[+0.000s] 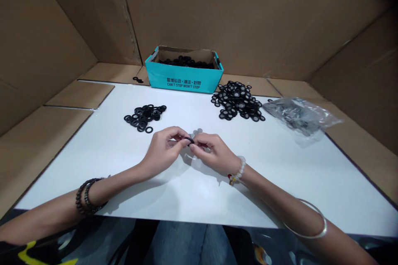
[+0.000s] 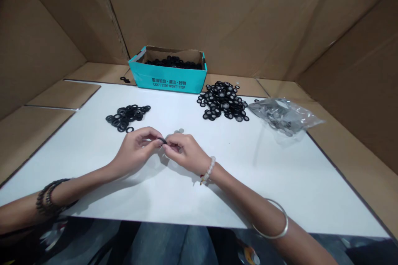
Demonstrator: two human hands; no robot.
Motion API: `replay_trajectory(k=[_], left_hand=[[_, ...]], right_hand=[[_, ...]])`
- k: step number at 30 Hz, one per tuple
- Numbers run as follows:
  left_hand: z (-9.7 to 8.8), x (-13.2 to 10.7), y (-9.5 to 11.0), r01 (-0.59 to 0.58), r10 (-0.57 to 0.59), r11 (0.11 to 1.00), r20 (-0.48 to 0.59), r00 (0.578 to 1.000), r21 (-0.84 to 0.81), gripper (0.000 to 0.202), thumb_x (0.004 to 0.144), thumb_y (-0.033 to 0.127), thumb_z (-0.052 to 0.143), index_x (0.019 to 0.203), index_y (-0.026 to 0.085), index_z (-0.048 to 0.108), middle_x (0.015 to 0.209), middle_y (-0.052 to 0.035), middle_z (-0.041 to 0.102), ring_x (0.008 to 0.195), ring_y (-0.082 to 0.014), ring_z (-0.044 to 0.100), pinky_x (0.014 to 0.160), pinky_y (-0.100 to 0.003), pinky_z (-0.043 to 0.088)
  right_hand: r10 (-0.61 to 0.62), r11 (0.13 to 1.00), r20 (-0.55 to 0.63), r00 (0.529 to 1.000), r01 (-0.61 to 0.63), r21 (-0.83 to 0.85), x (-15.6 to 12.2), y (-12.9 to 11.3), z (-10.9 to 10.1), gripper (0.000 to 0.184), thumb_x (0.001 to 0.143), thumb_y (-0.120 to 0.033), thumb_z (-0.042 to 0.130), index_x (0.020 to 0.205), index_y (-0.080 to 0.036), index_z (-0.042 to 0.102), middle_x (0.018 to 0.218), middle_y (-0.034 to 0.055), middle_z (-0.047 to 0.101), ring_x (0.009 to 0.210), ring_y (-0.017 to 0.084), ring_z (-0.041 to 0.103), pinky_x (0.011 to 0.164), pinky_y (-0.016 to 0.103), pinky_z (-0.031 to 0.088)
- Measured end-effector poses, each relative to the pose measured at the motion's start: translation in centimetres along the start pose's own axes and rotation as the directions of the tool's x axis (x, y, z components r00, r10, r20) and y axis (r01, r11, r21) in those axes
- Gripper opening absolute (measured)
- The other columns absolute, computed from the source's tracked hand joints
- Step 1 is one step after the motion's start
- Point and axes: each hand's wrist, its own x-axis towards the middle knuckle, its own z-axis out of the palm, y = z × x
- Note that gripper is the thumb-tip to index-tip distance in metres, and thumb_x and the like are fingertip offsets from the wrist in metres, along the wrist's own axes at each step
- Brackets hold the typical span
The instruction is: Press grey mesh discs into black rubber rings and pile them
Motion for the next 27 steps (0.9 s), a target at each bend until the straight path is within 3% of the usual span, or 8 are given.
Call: replay_trajectory(k=[9, 13, 19, 27], left_hand=[[-0.5, 0.7, 1.3, 0.229, -0.185, 0.945, 0.195, 0.963, -0.233, 0.015, 0.075, 0.026, 0.062, 0.072, 0.012, 0.063, 0.067, -0.0026, 0.062, 0.062, -0.0124, 0.057, 0.06, -0.024, 0.046], [-0.7, 0.8, 1.8, 0.216, -0.174, 0.949, 0.192, 0.966, -0.227, 0.013, 0.073, 0.025, 0.064, 0.07, 0.012, 0.065, 0.069, -0.0041, 0.065, 0.065, -0.0134, 0.058, 0.061, -0.024, 0.046], [-0.9, 0.8, 2.1, 0.19, -0.166, 0.962, 0.136, 0.977, -0.194, 0.011, 0.071, 0.023, 0.066, 0.069, 0.012, 0.066, 0.068, -0.0038, 0.066, 0.066, -0.0135, 0.059, 0.064, -0.024, 0.046], [-1.1, 0.8, 1.6, 0.289, -0.225, 0.915, 0.239, 0.945, -0.282, 0.019, 0.07, 0.031, 0.07, 0.071, 0.013, 0.067, 0.067, -0.0041, 0.068, 0.063, -0.0143, 0.061, 0.063, -0.026, 0.049]], right_hand=[[-0.102, 0.994, 0.06, 0.993, 0.105, -0.044, 0.1, -0.2, -1.1, 0.021, 0.086, -0.019, 0.047, 0.065, -0.017, 0.048, 0.06, -0.003, 0.043, 0.057, 0.01, 0.04, 0.057, 0.023, 0.034], [-0.139, 0.989, 0.056, 0.989, 0.141, -0.035, 0.1, -0.7, -1.3, 0.021, 0.086, -0.018, 0.048, 0.065, -0.018, 0.046, 0.059, -0.0034, 0.042, 0.056, 0.009, 0.04, 0.057, 0.023, 0.035], [-0.103, 0.995, 0.057, 0.993, 0.103, -0.002, 0.2, -1.1, -1.5, 0.022, 0.086, -0.018, 0.048, 0.064, -0.017, 0.046, 0.059, -0.0034, 0.042, 0.054, 0.009, 0.04, 0.056, 0.023, 0.035], [-0.195, 0.975, 0.095, 0.976, 0.204, -0.091, 0.2, -1.3, -1.8, 0.021, 0.087, -0.018, 0.046, 0.066, -0.018, 0.047, 0.059, -0.0028, 0.042, 0.057, 0.01, 0.041, 0.057, 0.023, 0.035]])
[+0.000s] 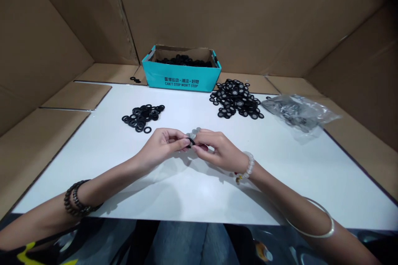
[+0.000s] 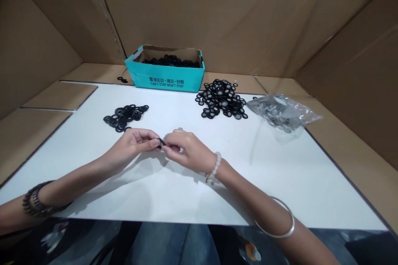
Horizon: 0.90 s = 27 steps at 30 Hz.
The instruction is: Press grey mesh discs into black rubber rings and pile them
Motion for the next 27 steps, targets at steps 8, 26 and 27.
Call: replay_trajectory(k=[8, 26, 27], left_hand=[[-0.11, 0.1, 0.03, 0.039, -0.039, 0.999, 0.006, 0.999, -0.038, 0.02, 0.067, 0.032, 0.073, 0.07, 0.012, 0.068, 0.067, -0.0041, 0.067, 0.062, -0.0129, 0.061, 0.062, -0.024, 0.048], [0.26, -0.42, 0.81, -0.14, 0.182, 0.927, -0.091, 0.979, 0.349, 0.014, 0.075, 0.026, 0.063, 0.069, 0.014, 0.067, 0.07, -0.0047, 0.069, 0.067, -0.0157, 0.062, 0.062, -0.025, 0.052], [0.28, -0.52, 0.79, -0.16, 0.215, 0.905, -0.099, 0.972, 0.395, 0.013, 0.075, 0.026, 0.063, 0.07, 0.014, 0.067, 0.071, -0.0045, 0.07, 0.068, -0.0159, 0.062, 0.062, -0.025, 0.052]], right_hand=[[-0.035, 0.999, 0.003, 0.999, 0.035, -0.026, 0.03, -0.16, -0.16, 0.022, 0.087, -0.016, 0.046, 0.066, -0.018, 0.044, 0.059, -0.003, 0.041, 0.057, 0.01, 0.039, 0.057, 0.023, 0.034], [0.022, 1.0, -0.033, 0.999, -0.022, 0.006, -0.2, -0.02, 0.21, 0.023, 0.086, -0.015, 0.047, 0.065, -0.019, 0.041, 0.059, -0.0033, 0.04, 0.057, 0.01, 0.039, 0.057, 0.023, 0.034], [0.022, 1.0, -0.034, 0.999, -0.022, 0.003, -0.21, -0.02, 0.21, 0.023, 0.086, -0.015, 0.047, 0.065, -0.019, 0.041, 0.059, -0.0033, 0.04, 0.057, 0.011, 0.039, 0.057, 0.023, 0.034]])
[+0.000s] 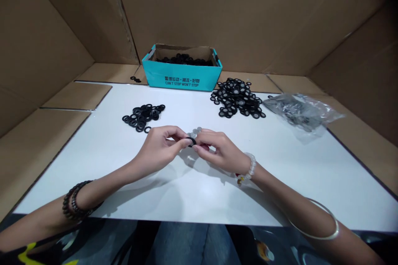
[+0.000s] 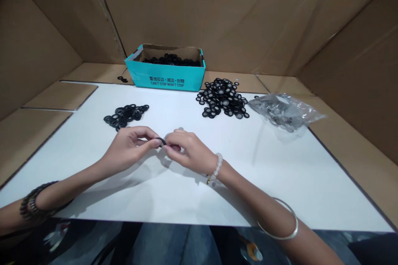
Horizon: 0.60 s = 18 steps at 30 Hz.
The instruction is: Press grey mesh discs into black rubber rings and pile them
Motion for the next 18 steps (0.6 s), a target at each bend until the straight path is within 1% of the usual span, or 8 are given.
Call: replay_trajectory(k=[4, 8, 13, 15, 18], left_hand=[[0.07, -0.29, -0.02, -0.109, 0.115, 0.985, -0.037, 0.993, 0.138, 0.011, 0.077, 0.024, 0.062, 0.074, 0.015, 0.068, 0.074, -0.0037, 0.07, 0.07, -0.0155, 0.063, 0.063, -0.023, 0.052], [0.17, -0.38, -0.02, -0.157, 0.171, 0.969, -0.06, 0.983, 0.191, 0.01, 0.078, 0.022, 0.061, 0.073, 0.015, 0.066, 0.073, -0.0038, 0.07, 0.068, -0.0149, 0.063, 0.06, -0.022, 0.052], [0.24, -0.48, -0.13, -0.235, 0.264, 0.941, -0.093, 0.96, 0.243, 0.009, 0.079, 0.021, 0.06, 0.073, 0.015, 0.064, 0.072, -0.0038, 0.069, 0.066, -0.0143, 0.063, 0.058, -0.021, 0.051], [0.27, -0.53, -0.16, -0.254, 0.284, 0.935, -0.091, 0.955, 0.248, 0.009, 0.078, 0.02, 0.06, 0.072, 0.016, 0.064, 0.071, -0.0037, 0.069, 0.066, -0.0141, 0.062, 0.058, -0.021, 0.05], [0.32, -0.59, -0.25, -0.241, 0.261, 0.945, -0.068, 0.963, 0.222, 0.008, 0.078, 0.019, 0.06, 0.071, 0.016, 0.064, 0.07, -0.0034, 0.069, 0.065, -0.0139, 0.062, 0.057, -0.021, 0.05]], right_hand=[[0.002, 1.0, -0.004, 1.0, -0.002, -0.001, -0.03, 0.04, 0.01, 0.021, 0.086, -0.015, 0.047, 0.066, -0.019, 0.042, 0.061, -0.003, 0.041, 0.058, 0.011, 0.04, 0.057, 0.024, 0.034], [0.001, 1.0, -0.021, 1.0, 0.0, 0.019, -0.06, 0.15, 0.18, 0.021, 0.086, -0.016, 0.047, 0.066, -0.019, 0.042, 0.06, -0.0032, 0.04, 0.058, 0.011, 0.04, 0.057, 0.023, 0.034], [0.008, 1.0, -0.027, 1.0, -0.008, 0.025, -0.06, 0.09, 0.34, 0.025, 0.087, -0.016, 0.046, 0.063, -0.02, 0.038, 0.059, -0.0035, 0.038, 0.057, 0.011, 0.038, 0.057, 0.024, 0.033], [0.005, 1.0, -0.031, 1.0, -0.004, 0.026, -0.07, 0.03, 0.35, 0.026, 0.087, -0.017, 0.045, 0.062, -0.02, 0.037, 0.058, -0.0035, 0.037, 0.057, 0.011, 0.038, 0.057, 0.024, 0.033], [0.005, 1.0, -0.028, 1.0, -0.004, 0.028, -0.12, 0.02, 0.31, 0.026, 0.087, -0.018, 0.045, 0.063, -0.02, 0.039, 0.059, -0.0033, 0.038, 0.058, 0.011, 0.038, 0.056, 0.024, 0.033]])
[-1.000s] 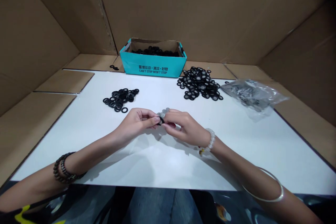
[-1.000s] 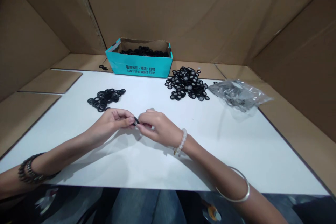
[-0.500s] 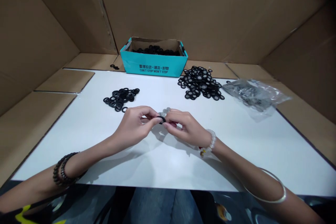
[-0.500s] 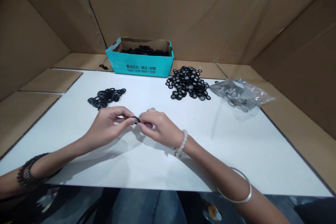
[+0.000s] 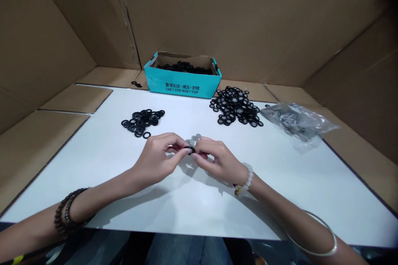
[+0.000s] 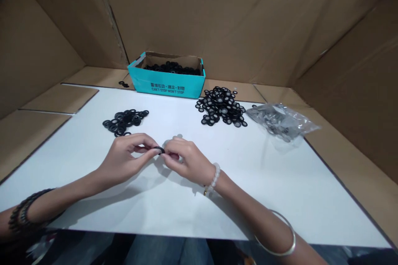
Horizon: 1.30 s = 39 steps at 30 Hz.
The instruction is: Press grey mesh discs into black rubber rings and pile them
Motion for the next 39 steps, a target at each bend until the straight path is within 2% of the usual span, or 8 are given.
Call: replay_trajectory(k=[7, 10, 15, 20, 28, 33, 36, 39], left_hand=[[0.1, -0.1, -0.2, 0.038, -0.034, 0.997, 0.068, 0.997, -0.072, 0.007, 0.077, 0.018, 0.061, 0.072, 0.015, 0.066, 0.072, -0.0032, 0.069, 0.067, -0.0136, 0.062, 0.059, -0.02, 0.05], [0.0, 0.2, -0.1, 0.181, -0.158, 0.965, 0.13, 0.979, -0.188, 0.009, 0.076, 0.021, 0.062, 0.071, 0.015, 0.068, 0.072, -0.0035, 0.07, 0.068, -0.0145, 0.063, 0.06, -0.021, 0.051], [-0.3, 0.8, 0.0, 0.397, -0.29, 0.748, 0.276, 0.917, -0.532, 0.012, 0.071, 0.026, 0.069, 0.071, 0.014, 0.068, 0.068, -0.0033, 0.071, 0.064, -0.014, 0.065, 0.063, -0.023, 0.052], [-0.3, 0.8, 0.0, 0.463, -0.33, 0.626, 0.325, 0.886, -0.628, 0.011, 0.064, 0.022, 0.075, 0.07, 0.014, 0.069, 0.066, -0.003, 0.071, 0.064, -0.0146, 0.066, 0.066, -0.025, 0.053], [-0.3, 0.8, -0.2, 0.472, -0.322, 0.627, 0.346, 0.881, -0.62, 0.01, 0.065, 0.02, 0.075, 0.071, 0.014, 0.069, 0.067, -0.003, 0.073, 0.066, -0.0159, 0.068, 0.068, -0.027, 0.054], [-0.4, 0.8, 0.0, 0.423, -0.315, 0.726, 0.285, 0.905, -0.542, 0.01, 0.064, 0.02, 0.076, 0.07, 0.015, 0.071, 0.069, -0.0023, 0.072, 0.067, -0.0142, 0.066, 0.064, -0.023, 0.051], [-0.3, 0.8, 0.1, 0.413, -0.325, 0.75, 0.256, 0.91, -0.517, 0.011, 0.062, 0.022, 0.077, 0.069, 0.015, 0.071, 0.069, -0.0023, 0.072, 0.067, -0.0143, 0.065, 0.063, -0.022, 0.05], [-0.3, 0.7, 0.1, 0.431, -0.328, 0.714, 0.279, 0.902, -0.552, 0.01, 0.064, 0.021, 0.075, 0.07, 0.015, 0.071, 0.066, -0.002, 0.072, 0.064, -0.0143, 0.065, 0.063, -0.024, 0.051]], right_hand=[[0.006, 1.0, 0.042, 0.999, -0.007, 0.006, -0.3, 0.1, -0.2, 0.024, 0.089, -0.02, 0.045, 0.066, -0.019, 0.042, 0.061, -0.0025, 0.041, 0.059, 0.011, 0.039, 0.057, 0.024, 0.034], [0.066, 0.994, 0.036, 0.997, -0.068, 0.08, -0.4, 0.1, -0.1, 0.026, 0.09, -0.024, 0.047, 0.065, -0.018, 0.043, 0.06, -0.0027, 0.041, 0.058, 0.011, 0.039, 0.057, 0.024, 0.034], [0.244, 0.875, 0.057, 0.968, -0.245, 0.417, -0.5, 0.3, 0.4, 0.029, 0.092, -0.037, 0.045, 0.072, -0.017, 0.051, 0.068, 0.0005, 0.051, 0.063, 0.011, 0.046, 0.058, 0.024, 0.038], [0.256, 0.783, 0.072, 0.964, -0.251, 0.569, -0.5, 0.6, 0.7, 0.03, 0.089, -0.041, 0.05, 0.074, -0.016, 0.057, 0.069, 0.0013, 0.055, 0.064, 0.011, 0.049, 0.061, 0.025, 0.041], [0.219, 0.764, 0.068, 0.973, -0.214, 0.609, -0.6, 0.8, 0.9, 0.029, 0.09, -0.039, 0.05, 0.073, -0.017, 0.058, 0.069, 0.0008, 0.054, 0.065, 0.011, 0.048, 0.062, 0.025, 0.039], [0.212, 0.757, 0.06, 0.975, -0.203, 0.622, -0.5, 0.8, 0.9, 0.027, 0.09, -0.037, 0.051, 0.072, -0.018, 0.057, 0.067, -0.0009, 0.051, 0.063, 0.01, 0.045, 0.061, 0.025, 0.037], [0.231, 0.726, 0.081, 0.97, -0.227, 0.649, -0.4, 0.8, 1.0, 0.029, 0.089, -0.038, 0.051, 0.07, -0.017, 0.056, 0.067, -0.0014, 0.05, 0.062, 0.01, 0.044, 0.061, 0.024, 0.036], [0.262, 0.66, 0.122, 0.957, -0.27, 0.701, -0.5, 0.8, 1.2, 0.03, 0.088, -0.041, 0.053, 0.07, -0.017, 0.057, 0.067, -0.0015, 0.05, 0.062, 0.01, 0.043, 0.061, 0.024, 0.035]])
